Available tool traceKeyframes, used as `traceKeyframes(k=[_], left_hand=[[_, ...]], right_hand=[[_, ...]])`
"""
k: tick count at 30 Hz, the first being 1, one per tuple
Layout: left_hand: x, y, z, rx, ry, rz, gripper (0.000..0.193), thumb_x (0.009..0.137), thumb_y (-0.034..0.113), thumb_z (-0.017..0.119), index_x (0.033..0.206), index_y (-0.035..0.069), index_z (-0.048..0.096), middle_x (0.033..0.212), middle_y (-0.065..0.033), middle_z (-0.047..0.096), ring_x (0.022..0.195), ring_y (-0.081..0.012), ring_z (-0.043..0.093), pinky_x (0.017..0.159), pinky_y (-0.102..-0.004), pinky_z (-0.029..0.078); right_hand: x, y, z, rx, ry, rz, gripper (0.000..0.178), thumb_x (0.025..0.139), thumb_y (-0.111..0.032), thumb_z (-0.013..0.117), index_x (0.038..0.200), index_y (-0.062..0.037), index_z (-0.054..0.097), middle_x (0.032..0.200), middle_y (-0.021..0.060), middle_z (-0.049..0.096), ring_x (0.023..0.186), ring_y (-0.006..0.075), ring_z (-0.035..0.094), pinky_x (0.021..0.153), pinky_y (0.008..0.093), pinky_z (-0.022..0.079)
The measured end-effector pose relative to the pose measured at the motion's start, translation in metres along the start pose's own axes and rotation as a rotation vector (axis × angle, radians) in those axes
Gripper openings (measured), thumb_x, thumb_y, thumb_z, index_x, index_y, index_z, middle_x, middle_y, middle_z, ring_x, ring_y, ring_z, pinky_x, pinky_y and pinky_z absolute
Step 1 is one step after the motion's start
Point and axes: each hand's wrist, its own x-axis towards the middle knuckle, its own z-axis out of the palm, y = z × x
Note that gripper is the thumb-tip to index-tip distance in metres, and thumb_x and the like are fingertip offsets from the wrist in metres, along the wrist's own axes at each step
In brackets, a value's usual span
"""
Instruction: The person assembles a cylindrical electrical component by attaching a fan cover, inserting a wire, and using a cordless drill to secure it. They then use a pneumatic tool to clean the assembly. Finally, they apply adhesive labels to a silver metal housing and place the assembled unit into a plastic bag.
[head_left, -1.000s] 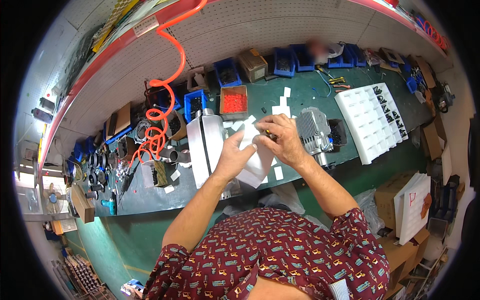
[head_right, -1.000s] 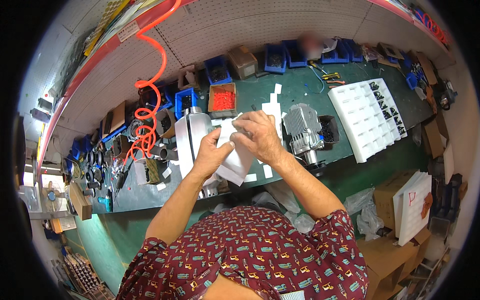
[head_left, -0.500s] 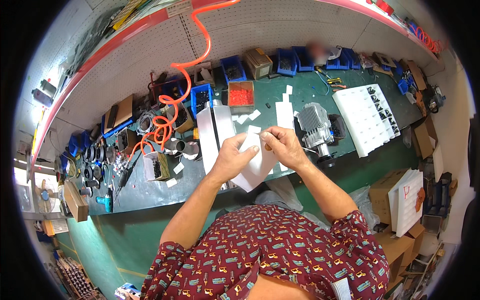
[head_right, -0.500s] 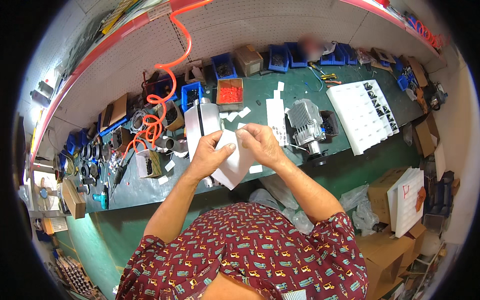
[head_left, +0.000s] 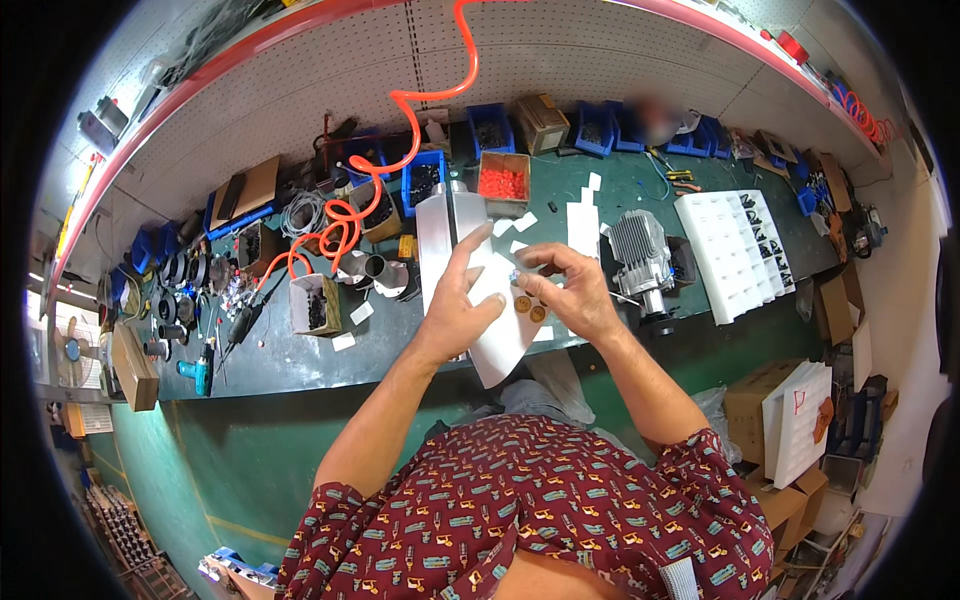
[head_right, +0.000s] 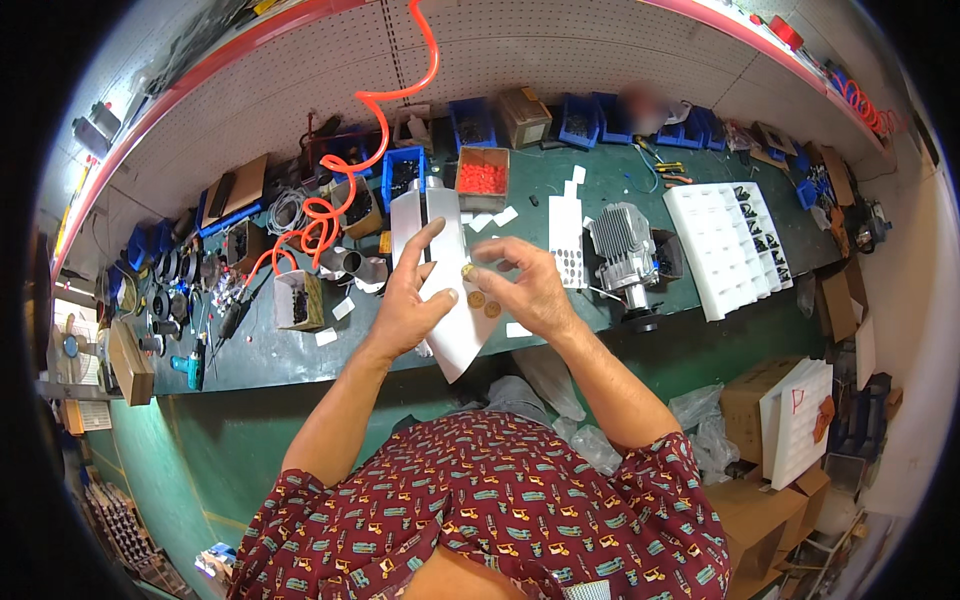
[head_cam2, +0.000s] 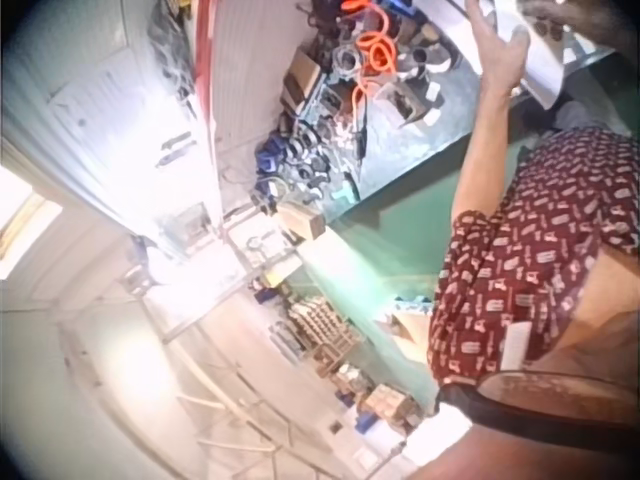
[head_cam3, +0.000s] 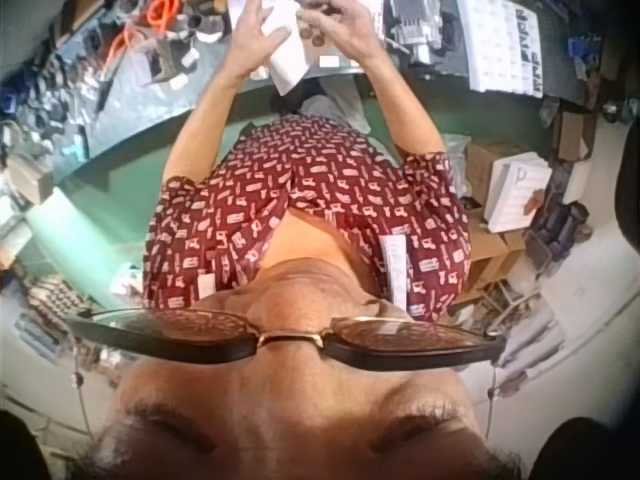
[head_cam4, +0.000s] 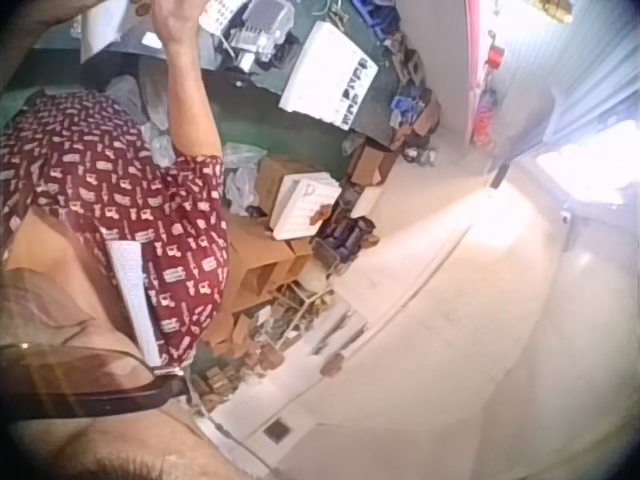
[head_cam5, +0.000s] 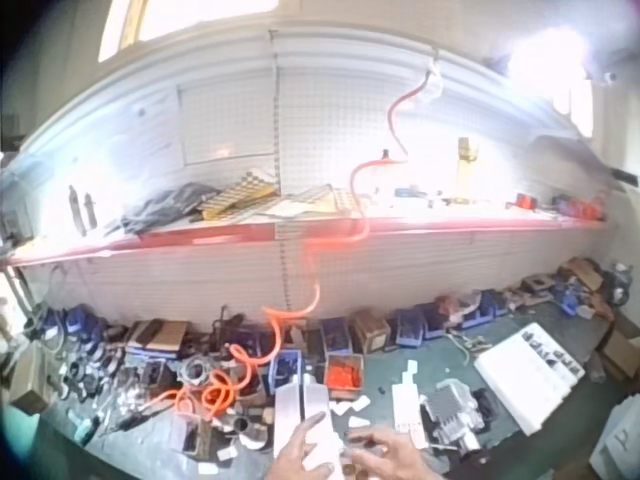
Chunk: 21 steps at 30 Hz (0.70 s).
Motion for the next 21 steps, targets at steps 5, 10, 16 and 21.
traceKeyframes(k=[5, 10, 16, 21], left_hand=[[-0.006, -0.011, -0.005, 0.105, 0.071, 0.179, 0.088, 0.085, -0.008, 0.062, 0.163, 0.009, 0.023, 0.147, -0.0156, 0.051, 0.118, -0.0197, 0.062, 0.098, -0.0350, 0.053], [-0.012, -0.007, -0.004, 0.288, 0.080, 0.251, 0.089, 0.087, -0.007, 0.064, 0.164, 0.009, 0.021, 0.133, -0.0154, 0.063, 0.113, -0.0158, 0.065, 0.097, -0.0326, 0.051], [-0.015, 0.008, -0.006, 0.497, 0.039, 0.281, 0.086, 0.088, -0.006, 0.063, 0.163, 0.008, 0.023, 0.103, -0.0113, 0.075, 0.098, -0.0122, 0.068, 0.091, -0.0303, 0.051], [-0.010, 0.015, 0.004, 0.383, 0.096, 0.239, 0.081, 0.089, -0.005, 0.064, 0.160, 0.007, 0.027, 0.097, -0.0095, 0.074, 0.092, -0.0095, 0.066, 0.086, -0.0274, 0.050]], right_hand=[[-0.004, -0.004, 0.013, -0.259, 0.048, -0.285, 0.022, 0.083, -0.011, 0.079, 0.103, -0.0025, 0.076, 0.111, 0.0114, 0.074, 0.099, 0.0242, 0.069, 0.087, 0.0365, 0.055], [-0.006, -0.007, 0.018, -0.341, 0.021, -0.333, 0.019, 0.082, -0.008, 0.078, 0.100, -0.0009, 0.074, 0.104, 0.0116, 0.075, 0.094, 0.0285, 0.068, 0.086, 0.0403, 0.053], [-0.004, -0.009, 0.019, -0.255, 0.025, -0.267, 0.011, 0.086, -0.003, 0.072, 0.096, 0.0021, 0.071, 0.104, 0.0127, 0.075, 0.090, 0.0259, 0.070, 0.079, 0.0380, 0.057], [0.000, -0.013, 0.011, -0.135, -0.005, -0.211, 0.012, 0.089, -0.004, 0.070, 0.099, 0.0022, 0.071, 0.105, 0.0137, 0.075, 0.092, 0.0252, 0.071, 0.079, 0.0354, 0.058]])
